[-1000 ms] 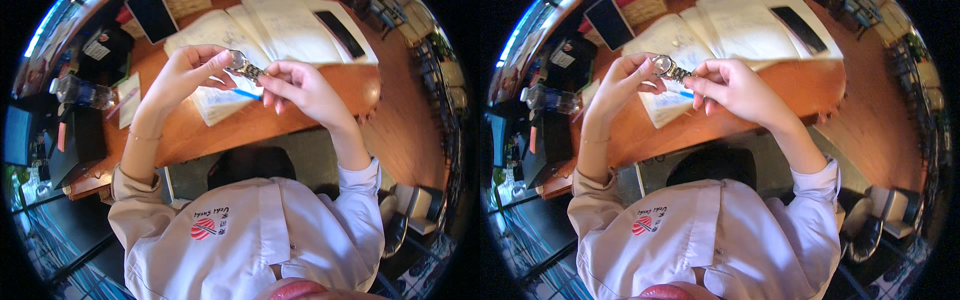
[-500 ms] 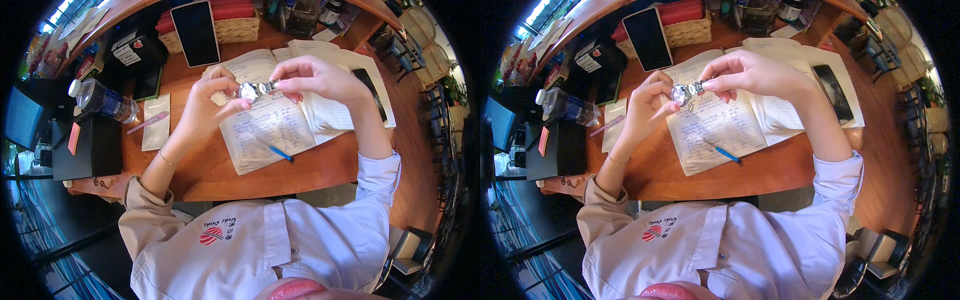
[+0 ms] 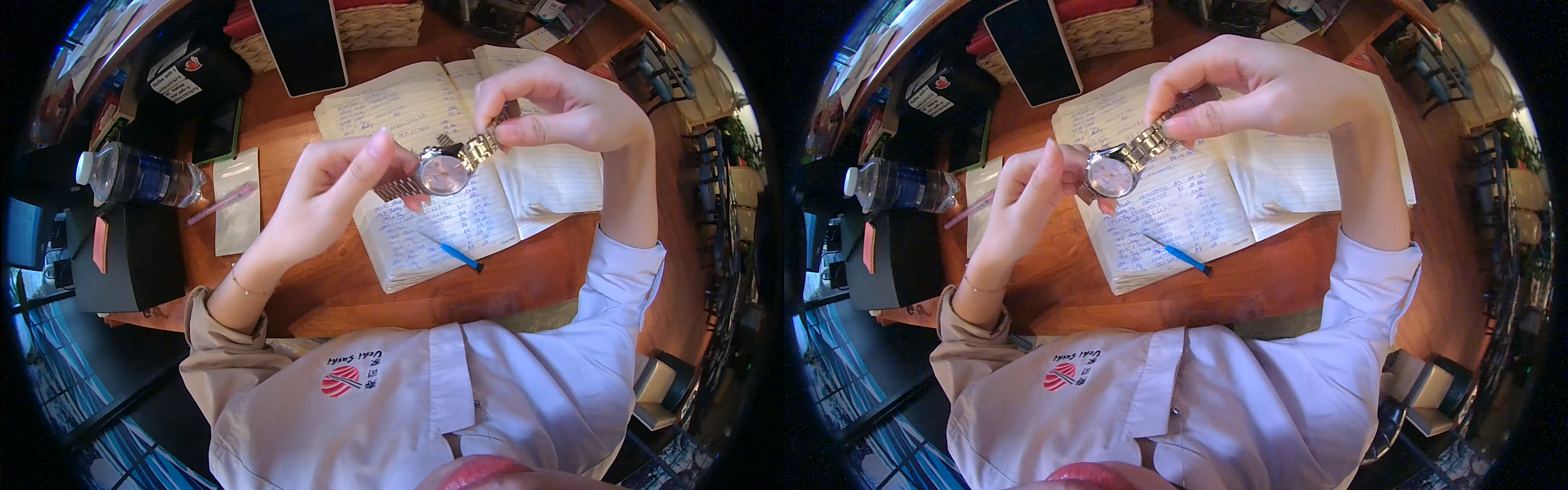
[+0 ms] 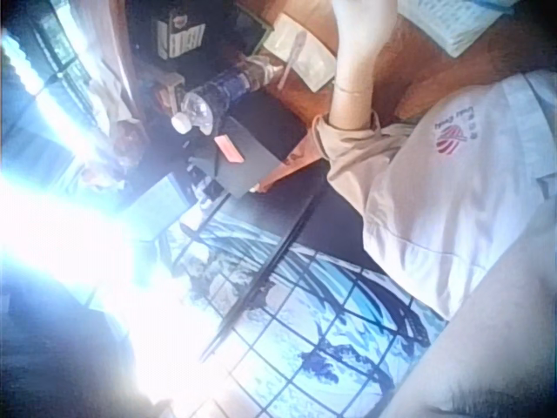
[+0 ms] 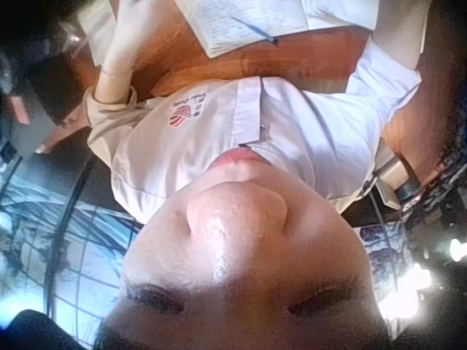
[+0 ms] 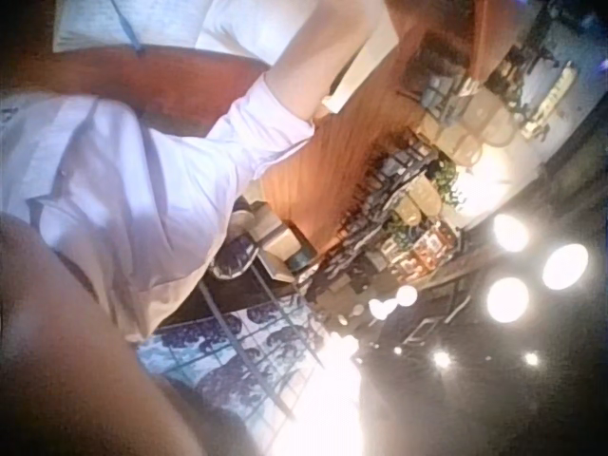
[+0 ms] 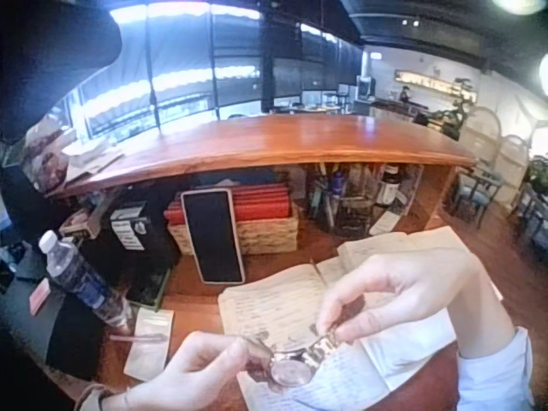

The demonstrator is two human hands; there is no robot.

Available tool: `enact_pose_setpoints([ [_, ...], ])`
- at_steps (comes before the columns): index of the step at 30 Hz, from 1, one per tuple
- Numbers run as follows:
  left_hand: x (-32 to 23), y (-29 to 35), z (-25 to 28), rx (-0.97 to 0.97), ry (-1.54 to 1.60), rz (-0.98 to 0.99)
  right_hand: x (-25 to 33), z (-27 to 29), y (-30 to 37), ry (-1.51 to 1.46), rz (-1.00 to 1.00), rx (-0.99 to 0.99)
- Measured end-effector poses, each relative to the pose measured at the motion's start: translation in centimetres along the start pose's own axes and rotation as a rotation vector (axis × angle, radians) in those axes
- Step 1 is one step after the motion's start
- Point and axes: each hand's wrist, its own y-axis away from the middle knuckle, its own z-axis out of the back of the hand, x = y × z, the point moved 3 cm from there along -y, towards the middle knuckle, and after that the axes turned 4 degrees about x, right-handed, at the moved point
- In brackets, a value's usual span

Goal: The person uses a small blue tool to remove and reattach links from a metal watch band. They repeatedly push out pins, separate links, and then reassemble the band before fastening the watch on their wrist.

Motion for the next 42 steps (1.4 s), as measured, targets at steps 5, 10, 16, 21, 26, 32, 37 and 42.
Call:
enact_pose_setpoints([
  [5,2.4,-2.1,2.2,-0.254,-0.157,-0.041,1.0,-1.4,-1.0,-0.278,-0.066,-0.125],
  [10,2.1,-3.1,0.5,-0.238,-0.889,0.018,1.1,-1.9,-2.2,-0.336,-0.153,-0.451],
  [16,2.0,-6.9,-1.7,0.139,-0.685,-0.222,2.1,-5.5,-3.0,-0.464,-0.133,-0.53],
  [21,1.8,-10.6,-1.3,0.179,-0.502,0.059,-0.2,-10.3,-1.2,-0.658,-0.113,-0.528],
  [26,2.3,-7.6,-5.0,0.167,-0.328,0.025,-1.9,-13.2,-0.7,-0.794,-0.139,-0.427],
  [32,2.0,-4.6,-7.6,0.132,-0.381,0.012,-2.7,-15.8,0.2,-0.71,-0.274,-0.345],
  [37,1.8,-2.3,-9.0,0.079,-0.341,-0.01,-3.2,-18.4,1.2,-1.461,-0.333,-0.162],
  [42,1.8,0.4,-11.2,0.107,-0.485,-0.201,-4.7,-20.7,0.8,-1.626,-0.32,-0.046],
])
